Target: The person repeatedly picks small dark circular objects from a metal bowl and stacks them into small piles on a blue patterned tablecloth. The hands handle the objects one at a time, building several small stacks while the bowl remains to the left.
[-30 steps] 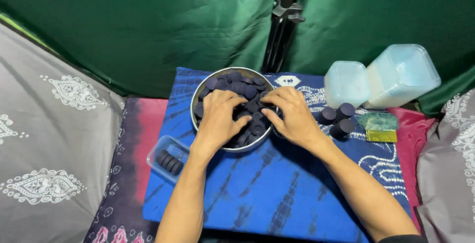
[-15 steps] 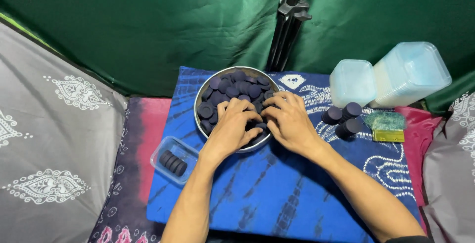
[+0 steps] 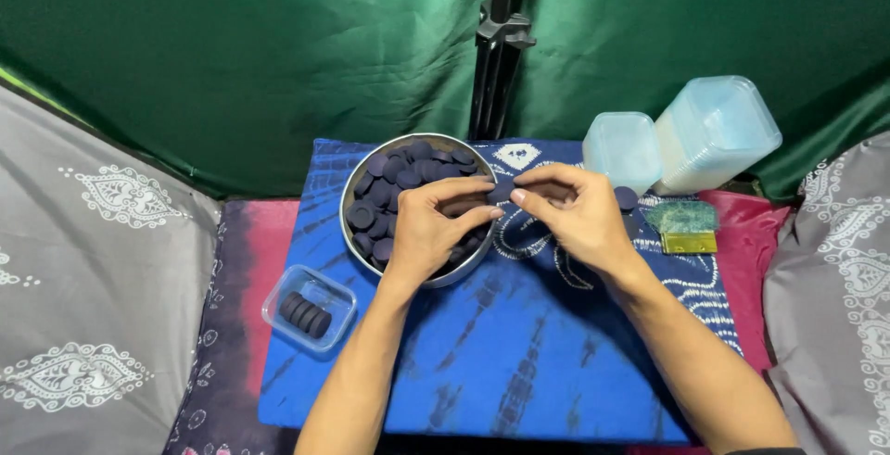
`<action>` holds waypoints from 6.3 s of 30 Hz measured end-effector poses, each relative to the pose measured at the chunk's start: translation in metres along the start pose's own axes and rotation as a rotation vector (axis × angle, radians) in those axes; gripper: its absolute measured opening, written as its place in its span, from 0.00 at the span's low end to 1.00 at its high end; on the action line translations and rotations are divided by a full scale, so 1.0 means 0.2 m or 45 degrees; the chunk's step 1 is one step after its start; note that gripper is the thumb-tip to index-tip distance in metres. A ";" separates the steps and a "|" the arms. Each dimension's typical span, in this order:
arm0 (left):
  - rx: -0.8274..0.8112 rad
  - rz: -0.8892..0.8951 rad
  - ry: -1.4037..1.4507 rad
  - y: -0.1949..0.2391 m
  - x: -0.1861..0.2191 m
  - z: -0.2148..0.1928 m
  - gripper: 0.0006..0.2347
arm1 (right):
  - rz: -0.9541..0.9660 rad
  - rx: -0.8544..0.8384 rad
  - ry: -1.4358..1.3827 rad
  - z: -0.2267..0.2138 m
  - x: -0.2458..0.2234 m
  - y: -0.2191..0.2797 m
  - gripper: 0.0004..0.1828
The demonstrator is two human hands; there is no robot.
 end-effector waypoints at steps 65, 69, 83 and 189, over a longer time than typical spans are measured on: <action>-0.147 0.052 -0.249 -0.19 -0.40 0.61 0.20 | -0.436 0.001 0.923 -0.58 0.28 0.18 0.15; -0.138 0.045 -0.268 -0.20 -0.41 0.61 0.19 | -0.425 0.009 0.938 -0.58 0.29 0.19 0.14; -0.159 -0.147 -0.155 -0.23 -0.44 0.62 0.21 | -0.377 0.023 0.953 -0.56 0.29 0.19 0.11; -0.237 0.154 -0.329 -0.22 -0.34 0.59 0.17 | -0.410 -0.094 1.161 -0.60 0.30 0.18 0.18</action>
Point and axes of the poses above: each hand's wrist, its own y-axis away from the middle knuckle, its own z-axis out of the palm, x = y × z, the point moved 1 cm from there along -y, towards the middle knuckle, and after that the axes turned 11 degrees about -z, right-handed, at the moved point
